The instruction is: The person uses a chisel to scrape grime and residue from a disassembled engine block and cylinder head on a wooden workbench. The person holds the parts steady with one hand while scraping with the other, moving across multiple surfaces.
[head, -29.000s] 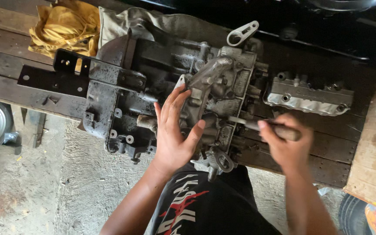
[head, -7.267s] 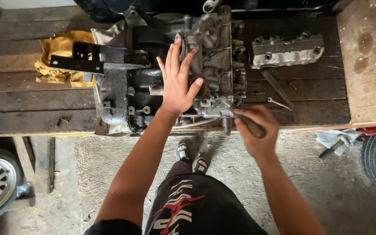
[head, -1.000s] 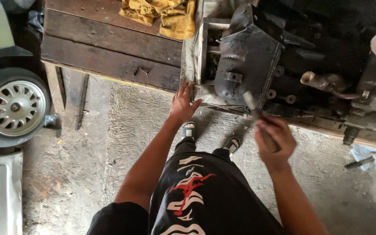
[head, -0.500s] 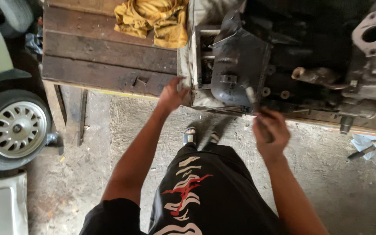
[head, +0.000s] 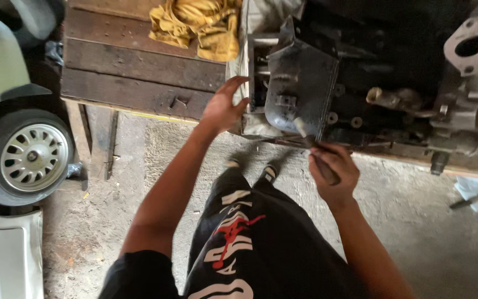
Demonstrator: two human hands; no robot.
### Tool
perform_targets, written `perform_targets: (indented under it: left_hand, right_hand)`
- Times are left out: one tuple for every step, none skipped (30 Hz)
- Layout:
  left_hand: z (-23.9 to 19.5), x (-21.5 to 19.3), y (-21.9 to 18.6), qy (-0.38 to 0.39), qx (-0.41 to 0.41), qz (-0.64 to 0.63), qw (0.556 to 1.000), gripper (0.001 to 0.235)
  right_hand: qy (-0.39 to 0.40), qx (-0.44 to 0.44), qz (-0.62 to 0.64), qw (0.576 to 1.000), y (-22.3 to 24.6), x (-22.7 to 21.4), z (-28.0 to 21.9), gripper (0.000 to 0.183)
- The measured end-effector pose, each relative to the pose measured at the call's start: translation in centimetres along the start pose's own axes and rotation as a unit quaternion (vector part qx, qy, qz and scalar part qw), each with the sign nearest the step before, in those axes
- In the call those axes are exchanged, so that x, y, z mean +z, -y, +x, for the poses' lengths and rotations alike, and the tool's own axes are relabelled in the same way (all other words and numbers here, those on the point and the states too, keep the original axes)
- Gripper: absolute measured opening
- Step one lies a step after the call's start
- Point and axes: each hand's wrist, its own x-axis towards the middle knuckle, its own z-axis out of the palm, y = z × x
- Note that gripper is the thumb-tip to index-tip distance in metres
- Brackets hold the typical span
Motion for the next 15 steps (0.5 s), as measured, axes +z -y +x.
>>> perform_targets:
  left_hand:
    - [-0.7, -0.4, 1.0, 0.002, -0.004, 0.001, 1.0, 0.054]
    - [-1.2, -0.6, 1.8, 0.003, -0.007, 0.003, 1.0, 0.053]
    - [-1.6, -0.9, 2.4, 0.003, -0.012, -0.011, 1.0, 0.052]
    - [-1.9, -1.1, 3.0, 0.003, -0.018, -0.024, 1.0, 0.051]
    - [-2.5, -1.3, 3.7, 0.006, -0.025, -0.037, 0.999, 0.05]
    - [-2.8, -1.3, 4.2, 0.005, -0.019, -0.042, 0.999, 0.05]
    - [-2.9, -1.2, 4.6, 0.004, -0.011, -0.046, 0.999, 0.051]
    - [-3.1, -1.3, 5.0, 0.004, -0.004, -0.05, 0.999, 0.051]
    - [-3.5, -1.4, 5.4, 0.007, 0.008, -0.052, 0.999, 0.051]
    - [-4.1, -1.5, 5.9, 0.01, 0.021, -0.055, 0.998, 0.052]
    - [-4.7, -1.7, 6.3, 0.013, 0.031, -0.06, 0.998, 0.053]
    - [-5.2, -2.0, 6.9, 0.029, 0.018, -0.055, 0.998, 0.052]
    - [-5.6, -2.3, 7.6, 0.045, 0.005, -0.051, 0.998, 0.051]
    - [-5.9, -2.6, 8.1, 0.062, -0.008, -0.046, 0.997, 0.05]
    - [-5.9, -2.6, 8.5, 0.074, -0.02, -0.036, 0.996, 0.049]
  right_hand:
    - [-0.013, 0.009, 0.012, 1.0, 0.0, -0.1, 0.1, 0.02]
    - [-0.023, 0.003, -0.013, 1.0, 0.1, -0.1, 0.1, 0.019]
    - [-0.035, -0.004, -0.039, 0.999, 0.3, 0.3, 0.3, 0.017]
    - [-0.047, -0.011, -0.065, 0.997, 0.4, 0.9, 0.4, 0.016]
    - [-0.034, -0.015, -0.054, 0.998, 0.9, 1.6, 0.0, 0.016]
    - [-0.021, -0.019, -0.043, 0.999, 1.4, 2.5, -0.6, 0.017]
    - [-0.01, -0.023, -0.032, 0.999, 1.9, 3.5, -1.0, 0.017]
    - [-0.022, -0.026, -0.027, 0.999, 2.3, 4.2, -1.2, 0.018]
    - [-0.035, -0.028, -0.024, 0.999, 2.7, 4.6, -1.5, 0.018]
    - [-0.047, -0.031, -0.021, 0.998, 2.9, 5.0, -1.7, 0.018]
    - [-0.077, 0.005, -0.041, 0.996, 3.1, 5.0, -1.9, 0.016]
    - [-0.107, 0.04, -0.061, 0.992, 3.3, 4.8, -2.0, 0.015]
    - [-0.137, 0.074, -0.081, 0.985, 3.5, 5.0, -2.2, 0.014]
    - [-0.123, 0.053, -0.092, 0.987, 3.8, 5.8, -2.3, 0.015]
    - [-0.109, 0.03, -0.102, 0.988, 3.9, 6.6, -2.2, 0.017]
